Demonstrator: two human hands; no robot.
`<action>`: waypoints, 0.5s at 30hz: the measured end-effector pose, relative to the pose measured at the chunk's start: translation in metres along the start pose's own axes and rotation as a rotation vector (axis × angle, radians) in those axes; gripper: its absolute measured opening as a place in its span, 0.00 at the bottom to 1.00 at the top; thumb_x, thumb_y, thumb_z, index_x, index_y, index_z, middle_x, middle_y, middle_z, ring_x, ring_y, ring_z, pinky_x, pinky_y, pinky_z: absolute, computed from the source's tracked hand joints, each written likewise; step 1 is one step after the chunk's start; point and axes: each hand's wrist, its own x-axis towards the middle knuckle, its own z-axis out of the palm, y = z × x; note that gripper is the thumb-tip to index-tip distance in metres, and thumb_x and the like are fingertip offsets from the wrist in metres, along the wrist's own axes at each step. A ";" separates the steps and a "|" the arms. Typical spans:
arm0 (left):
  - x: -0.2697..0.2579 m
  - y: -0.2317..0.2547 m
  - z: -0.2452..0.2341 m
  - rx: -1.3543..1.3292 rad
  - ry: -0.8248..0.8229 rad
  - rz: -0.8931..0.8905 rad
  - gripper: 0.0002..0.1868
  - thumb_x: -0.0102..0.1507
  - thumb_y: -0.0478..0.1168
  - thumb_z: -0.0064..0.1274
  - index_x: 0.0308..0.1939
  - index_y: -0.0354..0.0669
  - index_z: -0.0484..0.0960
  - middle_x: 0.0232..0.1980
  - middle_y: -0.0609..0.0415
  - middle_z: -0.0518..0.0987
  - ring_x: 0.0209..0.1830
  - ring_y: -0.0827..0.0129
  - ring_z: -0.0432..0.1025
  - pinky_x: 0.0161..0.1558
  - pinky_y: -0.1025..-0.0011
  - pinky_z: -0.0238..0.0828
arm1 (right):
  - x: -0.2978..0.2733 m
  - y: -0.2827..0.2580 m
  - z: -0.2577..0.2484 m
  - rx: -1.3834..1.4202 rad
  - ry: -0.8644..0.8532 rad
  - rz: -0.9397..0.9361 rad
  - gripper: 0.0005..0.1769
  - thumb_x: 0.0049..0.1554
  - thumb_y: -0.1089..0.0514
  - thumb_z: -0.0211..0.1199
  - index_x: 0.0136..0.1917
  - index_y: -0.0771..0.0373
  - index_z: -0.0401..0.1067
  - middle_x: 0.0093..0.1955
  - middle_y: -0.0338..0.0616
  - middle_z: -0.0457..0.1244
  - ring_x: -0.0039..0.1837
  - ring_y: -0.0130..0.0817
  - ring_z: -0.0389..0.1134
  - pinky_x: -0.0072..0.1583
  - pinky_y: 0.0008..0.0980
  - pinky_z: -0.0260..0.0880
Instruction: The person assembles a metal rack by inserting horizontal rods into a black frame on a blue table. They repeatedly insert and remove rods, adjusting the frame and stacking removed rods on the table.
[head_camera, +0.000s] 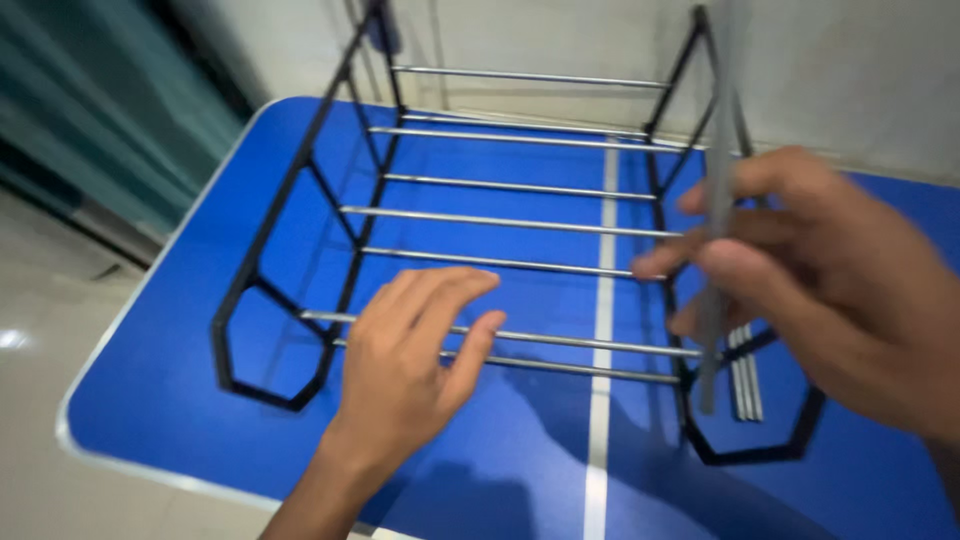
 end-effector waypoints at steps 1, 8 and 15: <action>-0.007 -0.006 -0.007 0.038 0.056 -0.007 0.15 0.61 0.35 0.64 0.51 0.39 0.82 0.51 0.50 0.83 0.52 0.54 0.77 0.54 0.63 0.72 | 0.014 -0.010 0.009 -0.098 -0.063 -0.039 0.18 0.67 0.56 0.52 0.68 0.62 0.61 0.57 0.52 0.69 0.49 0.44 0.78 0.46 0.39 0.79; -0.054 -0.051 -0.048 0.475 0.400 -0.067 0.14 0.61 0.31 0.64 0.51 0.40 0.81 0.57 0.48 0.80 0.61 0.51 0.72 0.62 0.57 0.69 | 0.075 -0.049 0.091 -0.838 -0.478 0.433 0.24 0.65 0.54 0.53 0.72 0.54 0.55 0.45 0.42 0.70 0.47 0.36 0.76 0.48 0.37 0.77; -0.083 -0.097 -0.067 0.275 0.518 -0.326 0.23 0.68 0.34 0.57 0.67 0.33 0.74 0.69 0.38 0.74 0.70 0.47 0.69 0.69 0.57 0.67 | 0.084 0.001 0.122 -1.231 -0.636 0.205 0.14 0.68 0.46 0.47 0.61 0.52 0.64 0.45 0.39 0.72 0.45 0.36 0.77 0.49 0.36 0.78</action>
